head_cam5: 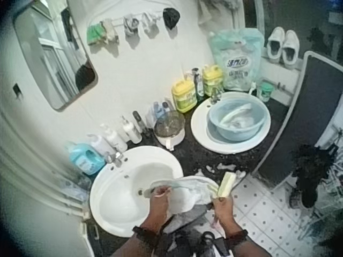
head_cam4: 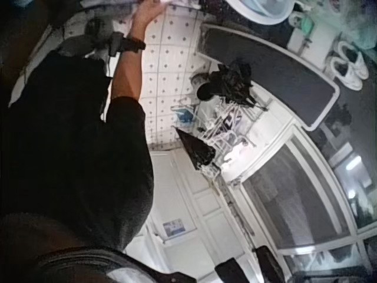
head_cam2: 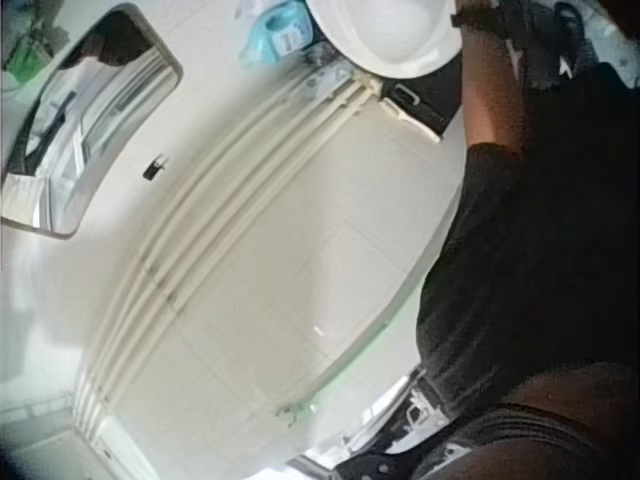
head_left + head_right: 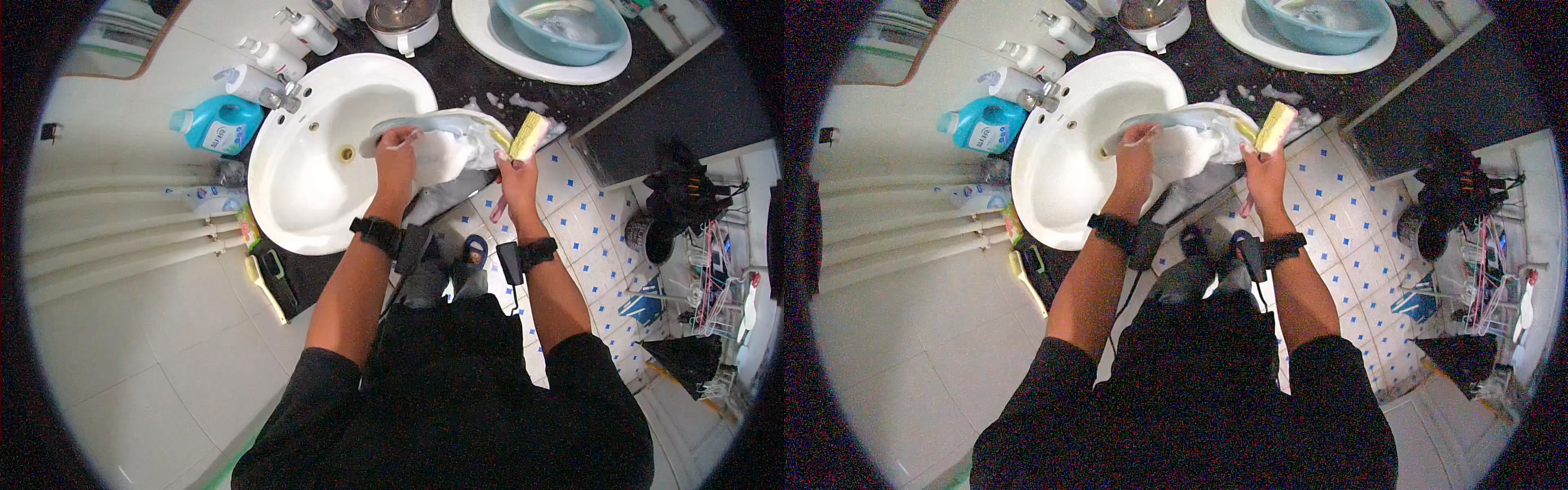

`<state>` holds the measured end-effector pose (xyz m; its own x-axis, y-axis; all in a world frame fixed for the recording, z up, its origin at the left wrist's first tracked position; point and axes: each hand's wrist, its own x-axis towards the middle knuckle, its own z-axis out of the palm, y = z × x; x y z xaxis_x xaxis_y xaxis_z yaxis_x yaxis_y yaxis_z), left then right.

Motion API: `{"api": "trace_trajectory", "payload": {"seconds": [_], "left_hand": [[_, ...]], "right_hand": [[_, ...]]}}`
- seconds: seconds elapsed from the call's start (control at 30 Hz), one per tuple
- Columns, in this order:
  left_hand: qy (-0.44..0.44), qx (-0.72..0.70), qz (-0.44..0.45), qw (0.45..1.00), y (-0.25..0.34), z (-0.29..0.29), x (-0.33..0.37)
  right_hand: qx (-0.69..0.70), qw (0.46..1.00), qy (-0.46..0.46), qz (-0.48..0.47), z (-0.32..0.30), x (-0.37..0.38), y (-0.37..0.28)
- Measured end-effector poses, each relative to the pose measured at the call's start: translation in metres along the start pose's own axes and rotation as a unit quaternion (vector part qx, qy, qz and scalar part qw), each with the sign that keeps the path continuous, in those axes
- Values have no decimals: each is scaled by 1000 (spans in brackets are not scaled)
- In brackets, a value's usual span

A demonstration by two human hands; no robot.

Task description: The person scrubs a shoe with a brush and a sponge over a sink, occasionally dipping the tools into a basin of water.

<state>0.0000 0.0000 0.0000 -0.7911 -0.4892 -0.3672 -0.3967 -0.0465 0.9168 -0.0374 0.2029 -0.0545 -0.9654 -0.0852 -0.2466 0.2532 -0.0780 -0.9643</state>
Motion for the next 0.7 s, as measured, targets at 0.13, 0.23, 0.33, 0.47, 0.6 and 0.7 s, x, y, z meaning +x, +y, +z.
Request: {"api": "trace_trajectory", "payload": {"seconds": [0.13, 0.23, 0.33, 0.47, 0.6, 0.7], "left_hand": [[44, -40, 63, 996, -4, 16, 20], [-10, -79, 24, 997, -5, 14, 17], [-53, -85, 0, 995, -5, 12, 25], [-83, -4, 30, 996, 4, 7, 14], [-107, -53, 13, 993, 11, 5, 7], [-74, -42, -2, 996, 15, 4, 2]], "right_hand": [[-13, 999, 25, 17, -4, 1, -31], [-55, 996, 52, 51, -34, 15, -25], [-156, 984, 61, -61, -74, 73, -45], [-326, 937, 4, -124, -97, 136, -127], [-445, 891, -16, -87, -128, 227, -169], [-508, 858, -73, 11, -109, 252, -203]]}}
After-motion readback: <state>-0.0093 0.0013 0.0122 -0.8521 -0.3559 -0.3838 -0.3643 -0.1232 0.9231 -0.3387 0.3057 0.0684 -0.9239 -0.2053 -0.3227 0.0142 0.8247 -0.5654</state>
